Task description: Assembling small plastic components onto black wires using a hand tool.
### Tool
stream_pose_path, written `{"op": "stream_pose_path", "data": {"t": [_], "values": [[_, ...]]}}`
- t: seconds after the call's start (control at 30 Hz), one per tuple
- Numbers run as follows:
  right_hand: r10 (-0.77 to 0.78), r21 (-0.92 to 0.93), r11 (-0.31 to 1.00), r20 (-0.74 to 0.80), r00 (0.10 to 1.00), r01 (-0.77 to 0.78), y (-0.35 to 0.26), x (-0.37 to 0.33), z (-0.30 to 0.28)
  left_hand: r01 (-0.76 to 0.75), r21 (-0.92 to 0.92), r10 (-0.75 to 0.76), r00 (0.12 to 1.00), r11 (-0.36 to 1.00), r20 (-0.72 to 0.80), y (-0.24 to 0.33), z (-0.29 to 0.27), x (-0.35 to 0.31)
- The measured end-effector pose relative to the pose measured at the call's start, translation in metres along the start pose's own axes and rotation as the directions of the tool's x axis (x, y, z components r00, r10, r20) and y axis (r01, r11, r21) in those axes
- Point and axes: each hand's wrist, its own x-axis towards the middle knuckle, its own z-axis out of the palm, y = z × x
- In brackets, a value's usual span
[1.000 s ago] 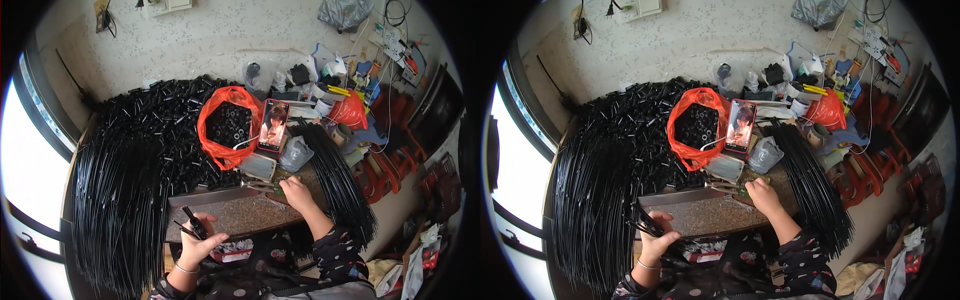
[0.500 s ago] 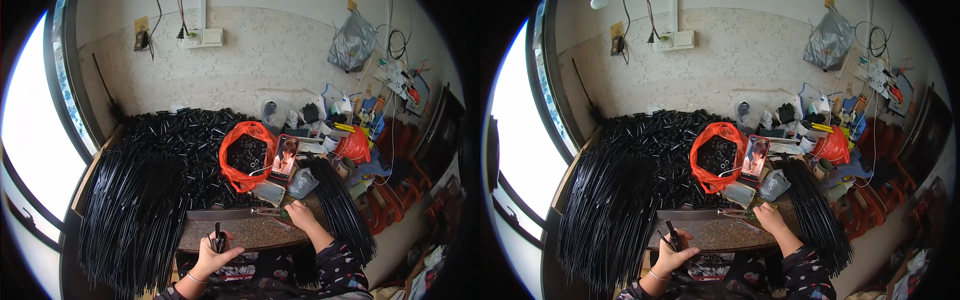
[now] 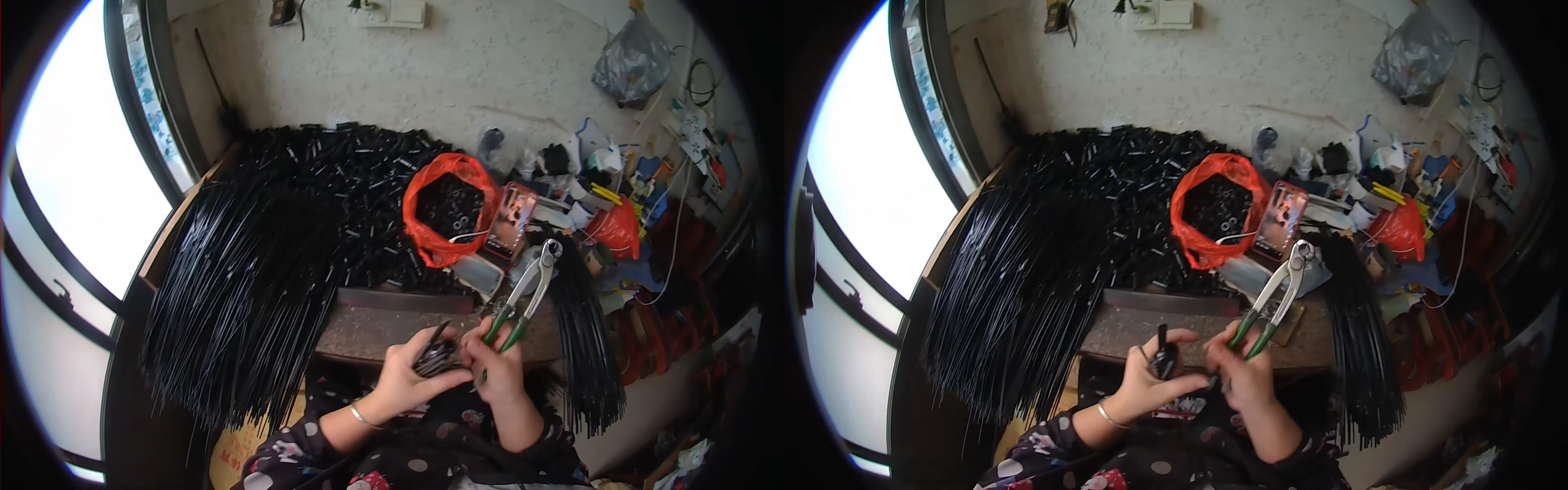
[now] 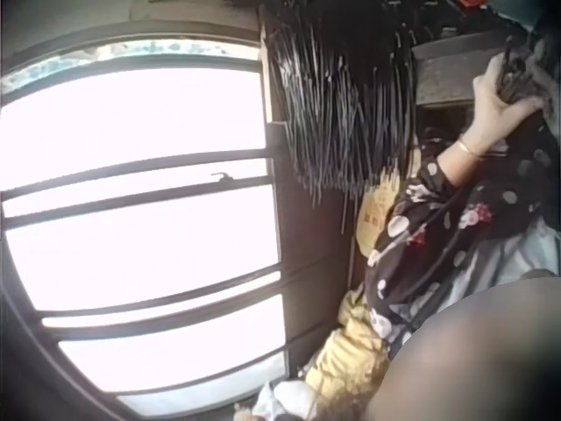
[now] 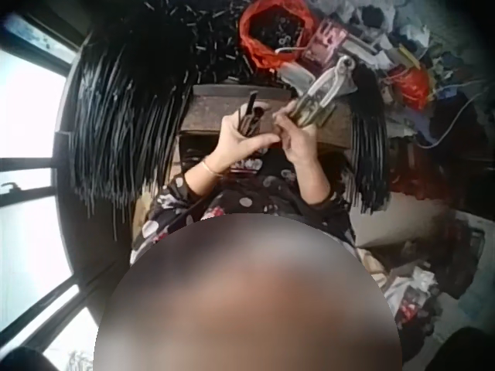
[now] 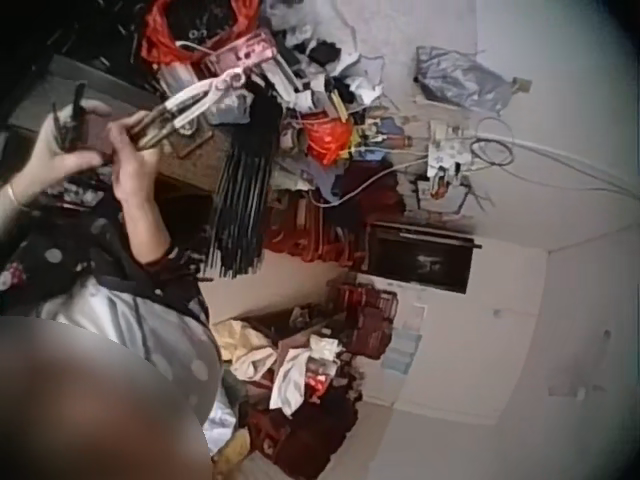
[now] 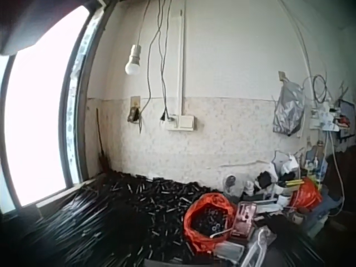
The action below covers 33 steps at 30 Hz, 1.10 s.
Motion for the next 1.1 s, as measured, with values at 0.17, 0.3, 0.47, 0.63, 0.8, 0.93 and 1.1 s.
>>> {"op": "stream_pose_path", "data": {"t": [0.17,0.3,0.47,0.63,0.8,0.93,1.1], "values": [[-0.034,0.066,0.997,0.063,0.997,0.03,0.009,-0.028,0.029,-0.009,-0.063,0.005,0.998,0.998,-0.062,0.0,0.003,-0.007],[-0.048,0.057,0.997,0.099,0.994,0.043,0.011,-0.028,0.036,-0.001,-0.026,-0.001,0.997,1.0,-0.081,0.002,-0.004,-0.01],[-0.096,0.026,0.995,0.105,0.99,0.094,0.012,-0.028,0.041,-0.035,-0.022,0.033,0.996,0.999,-0.085,0.0,-0.006,-0.01],[-0.483,-0.285,0.819,0.124,0.867,0.497,0.028,-0.026,0.05,-0.051,0.066,0.058,0.993,0.997,-0.103,-0.002,-0.008,-0.013],[-0.122,-0.275,0.943,0.232,0.965,0.186,0.007,-0.013,0.034,-0.022,-0.228,0.067,0.98,0.973,0.19,0.014,-0.024,0.002],[0.364,-0.435,0.87,0.251,0.897,-0.231,-0.015,-0.03,0.013,-0.049,-0.322,0.022,0.996,0.945,-0.087,0.01,-0.069,-0.003],[0.648,-0.771,0.581,0.244,0.722,-0.261,-0.014,-0.058,0.009,-0.007,-0.34,-0.013,0.998,0.941,-0.056,0.014,-0.085,0.002]]}}
